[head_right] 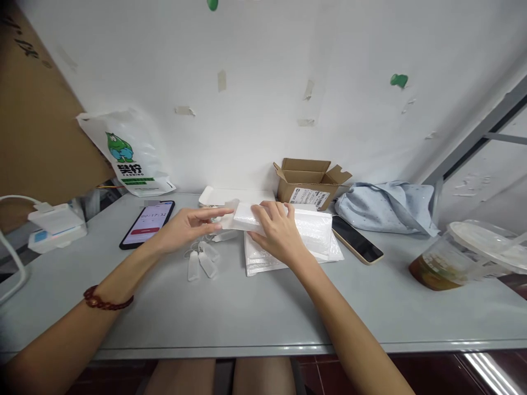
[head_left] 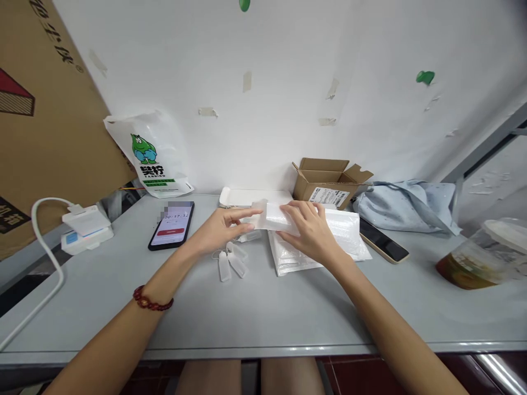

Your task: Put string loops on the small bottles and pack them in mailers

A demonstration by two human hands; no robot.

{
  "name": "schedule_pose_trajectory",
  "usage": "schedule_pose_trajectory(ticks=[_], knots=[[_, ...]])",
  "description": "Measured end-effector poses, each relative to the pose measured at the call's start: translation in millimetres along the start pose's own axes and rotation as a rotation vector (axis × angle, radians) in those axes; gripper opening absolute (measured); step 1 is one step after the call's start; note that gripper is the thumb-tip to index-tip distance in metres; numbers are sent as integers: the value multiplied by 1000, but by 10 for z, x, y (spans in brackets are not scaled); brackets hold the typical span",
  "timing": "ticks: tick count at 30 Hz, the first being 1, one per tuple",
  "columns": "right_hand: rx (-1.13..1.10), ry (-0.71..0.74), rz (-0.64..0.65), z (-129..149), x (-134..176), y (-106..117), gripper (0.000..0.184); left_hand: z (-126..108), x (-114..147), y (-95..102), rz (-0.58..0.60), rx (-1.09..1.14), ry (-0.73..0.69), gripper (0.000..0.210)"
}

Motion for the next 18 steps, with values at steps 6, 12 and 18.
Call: schedule_pose_trajectory(ticks=[6, 12, 18], knots=[[-11, -23, 21, -38, 2, -39, 42, 147, 72, 188, 250, -213, 195, 30], [-19, -15, 41, -22, 4, -60, 40, 396, 79, 113, 418, -378, 259, 12], [-38, -39, 83, -41, 6, -84, 45, 153, 33, 296, 142, -20, 175, 16]])
Point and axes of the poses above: each hand's wrist, its own x-axis away from the middle knuckle, its own y-axis out of the back of the hand, z = x × y, the point moved 8 cm from there along -x, towards the middle knuckle, and after that the axes turned 8 degrees about x, right-handed, at the moved point
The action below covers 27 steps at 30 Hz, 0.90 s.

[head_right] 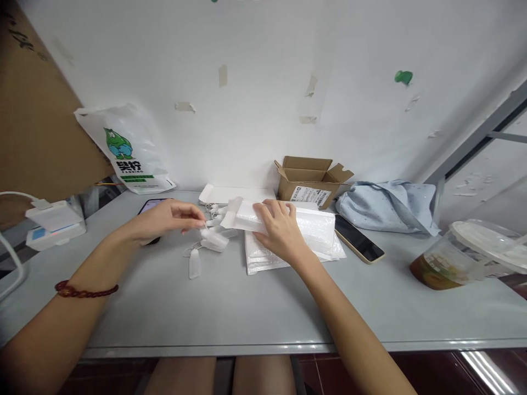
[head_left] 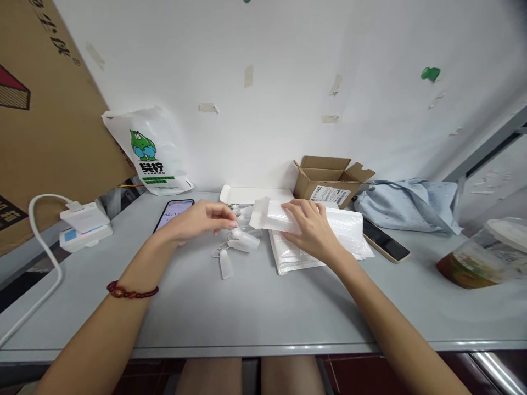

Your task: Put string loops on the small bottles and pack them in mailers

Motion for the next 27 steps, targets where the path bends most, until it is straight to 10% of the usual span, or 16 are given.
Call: schedule_pose_trajectory(ticks=[5, 10, 16, 20, 27], knots=[[-24, -7, -10, -3, -2, 23, 47, 28, 10, 302, -354, 260, -63, 17], [-63, 13, -46, 38, -6, 45, 45, 31, -31, 82, -460, 267, -100, 16], [-157, 14, -74, 63, -8, 61, 42, -178, -73, -431, -218, 301, -285, 27], [-157, -30, -104, 15, -8, 92, 41, -116, -34, -120, -335, 161, -199, 25], [-130, -86, -135, -61, 0, 114, 41, 298, -45, -12, 84, -216, 156, 19]])
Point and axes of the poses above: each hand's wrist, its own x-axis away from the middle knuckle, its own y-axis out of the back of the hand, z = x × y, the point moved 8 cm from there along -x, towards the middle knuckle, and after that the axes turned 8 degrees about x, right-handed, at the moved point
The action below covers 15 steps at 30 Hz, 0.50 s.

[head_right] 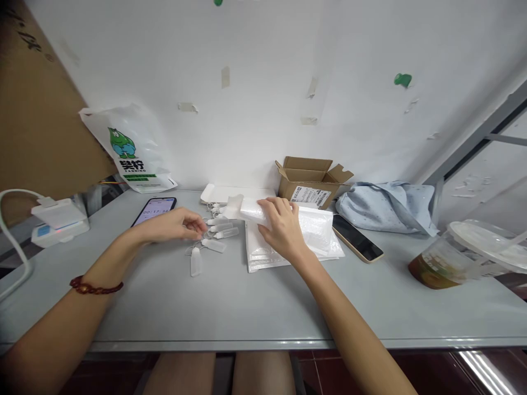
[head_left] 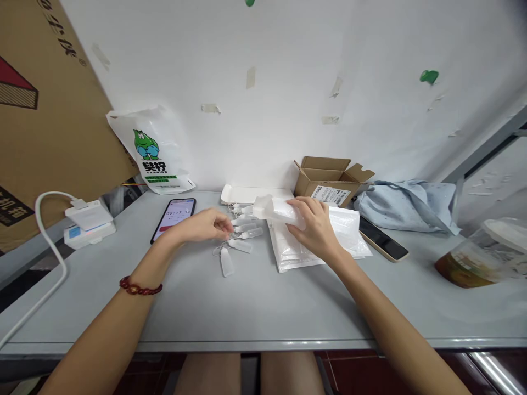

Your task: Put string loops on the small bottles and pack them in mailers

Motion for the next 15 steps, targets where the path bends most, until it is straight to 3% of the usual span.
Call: schedule_pose_trajectory(ticks=[6, 15], knots=[[21, -22, -21, -73, -11, 38, 38, 133, -57, -95, 64, -67, 49, 14], [34, -23, -30, -97, -15, 55, 39, 13, -26, -10, 11, -47, -23, 13]])
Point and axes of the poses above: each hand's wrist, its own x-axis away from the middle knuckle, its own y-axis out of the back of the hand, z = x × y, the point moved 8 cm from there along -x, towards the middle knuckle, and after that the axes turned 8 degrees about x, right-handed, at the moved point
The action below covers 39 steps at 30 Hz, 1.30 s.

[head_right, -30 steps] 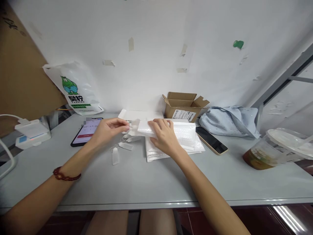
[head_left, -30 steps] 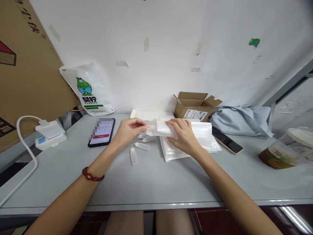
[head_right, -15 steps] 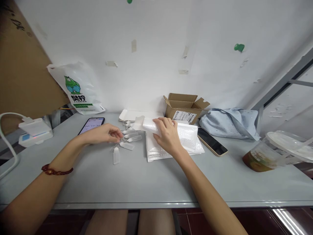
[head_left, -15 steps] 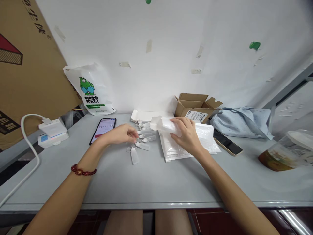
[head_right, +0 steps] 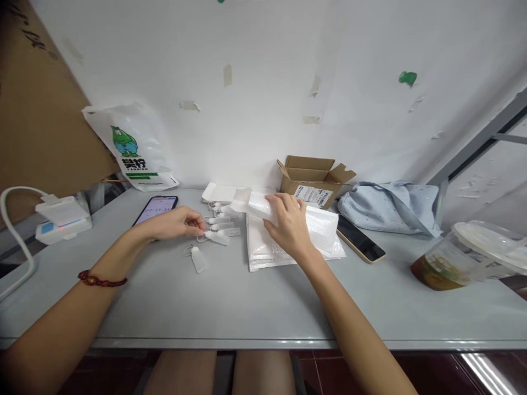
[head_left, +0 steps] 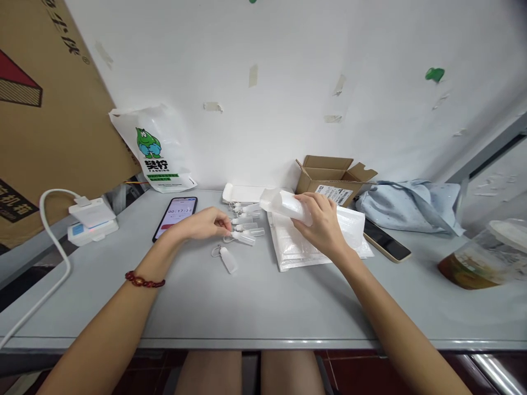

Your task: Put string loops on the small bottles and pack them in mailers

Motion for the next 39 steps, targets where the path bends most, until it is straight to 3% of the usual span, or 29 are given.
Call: schedule_pose_trajectory(ticks=[7, 11, 17, 23, 30, 39], knots=[[104, 22, 64, 8, 15, -91, 45, -142, 134, 333, -253, 251, -93, 20], [88, 77, 88, 105, 35, -137, 45, -190, 85, 243, -374, 386, -142, 22], [-44, 79, 112, 124, 31, -140, 44, -260, -28, -122, -381, 532, -127, 20], [-27, 100, 131, 113, 18, -88, 46, -326, 51, 22, -397, 448, -166, 15], [-9, 188, 153, 264, 58, -182, 41, -299, -89, -270, -314, 556, -181, 20], [-153, 136, 115, 228, 24, -81, 35, -172, -134, -323, -316, 834, -133, 22]])
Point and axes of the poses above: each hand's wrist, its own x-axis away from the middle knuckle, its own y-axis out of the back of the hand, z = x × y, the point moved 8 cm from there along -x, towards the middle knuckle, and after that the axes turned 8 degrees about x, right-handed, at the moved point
